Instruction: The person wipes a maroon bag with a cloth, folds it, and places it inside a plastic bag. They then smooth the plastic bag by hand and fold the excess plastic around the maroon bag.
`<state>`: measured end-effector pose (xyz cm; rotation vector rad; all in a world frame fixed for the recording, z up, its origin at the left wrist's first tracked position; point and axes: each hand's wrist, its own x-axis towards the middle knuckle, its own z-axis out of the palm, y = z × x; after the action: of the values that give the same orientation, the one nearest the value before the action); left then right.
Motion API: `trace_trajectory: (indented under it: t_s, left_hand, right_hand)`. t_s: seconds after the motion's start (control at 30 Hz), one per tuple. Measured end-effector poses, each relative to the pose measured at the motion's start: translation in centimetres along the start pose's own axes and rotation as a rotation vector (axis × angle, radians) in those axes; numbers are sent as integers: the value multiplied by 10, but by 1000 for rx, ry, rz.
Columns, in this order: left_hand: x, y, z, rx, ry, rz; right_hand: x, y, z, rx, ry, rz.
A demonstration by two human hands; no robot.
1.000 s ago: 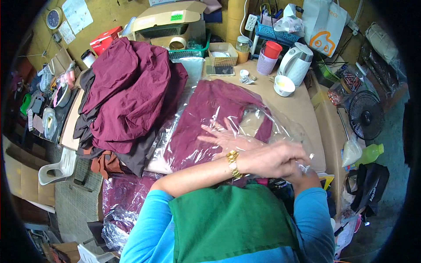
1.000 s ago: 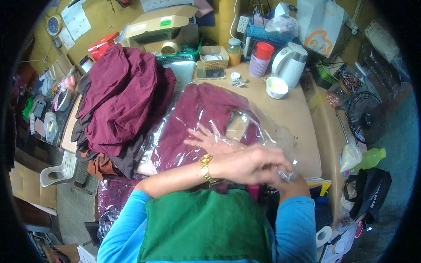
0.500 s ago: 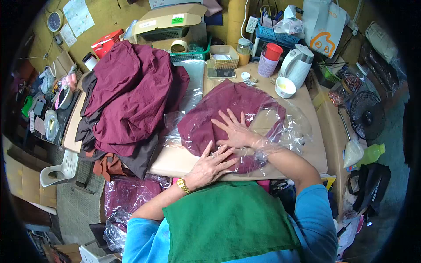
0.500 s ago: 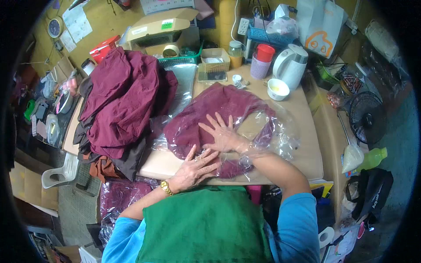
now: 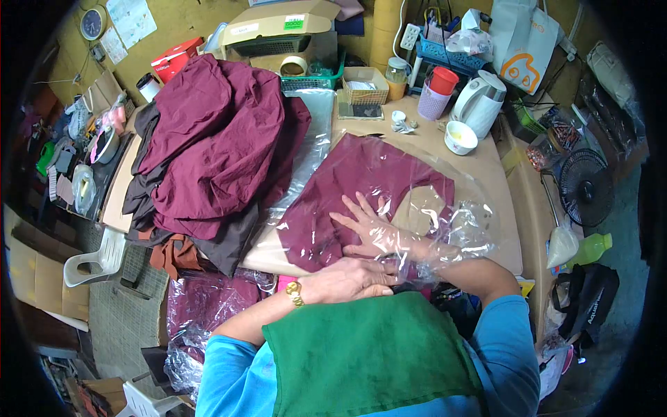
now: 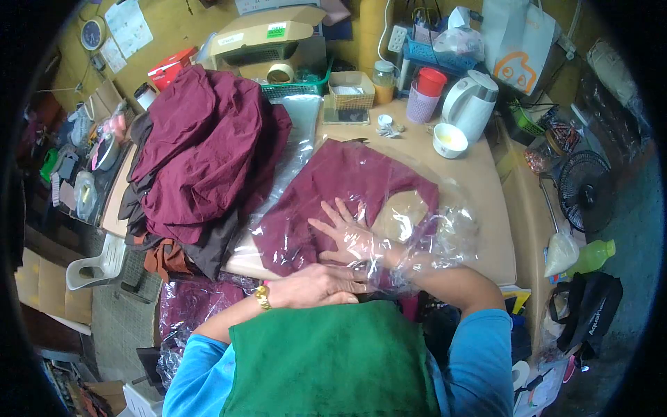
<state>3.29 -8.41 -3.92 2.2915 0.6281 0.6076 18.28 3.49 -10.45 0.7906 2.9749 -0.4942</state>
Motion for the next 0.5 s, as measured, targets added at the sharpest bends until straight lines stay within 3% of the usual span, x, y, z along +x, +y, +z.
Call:
trace_trajectory:
  t_s: [0.07, 0.13, 0.17, 0.2, 0.27, 0.3, 0.37, 0.5]
  left_hand:
    - [3, 22, -35, -40, 19, -264]
    - [-1, 10, -44, 361, 177, -245]
    - [-3, -1, -36, 475, 156, -267]
    - [-6, -9, -28, 589, 137, -290]
    - [-5, -13, -14, 514, -61, -327]
    - [-5, -16, -6, 503, -95, -323]
    - [-7, -21, 3, 534, -77, -278]
    - [-13, -31, 13, 527, -113, -250]
  right_hand:
    - [-2, 12, 5, -75, 80, -51]
    - [3, 26, -8, 36, 66, -223]
    - [6, 29, -18, 157, 58, -76]
    - [17, 43, -24, 154, 57, -76]
    - [49, 77, -24, -13, 160, -7]
    - [59, 84, -23, -12, 162, -6]
    - [80, 86, -23, -187, 396, -45]
    - [109, 73, -20, -106, 294, 90]
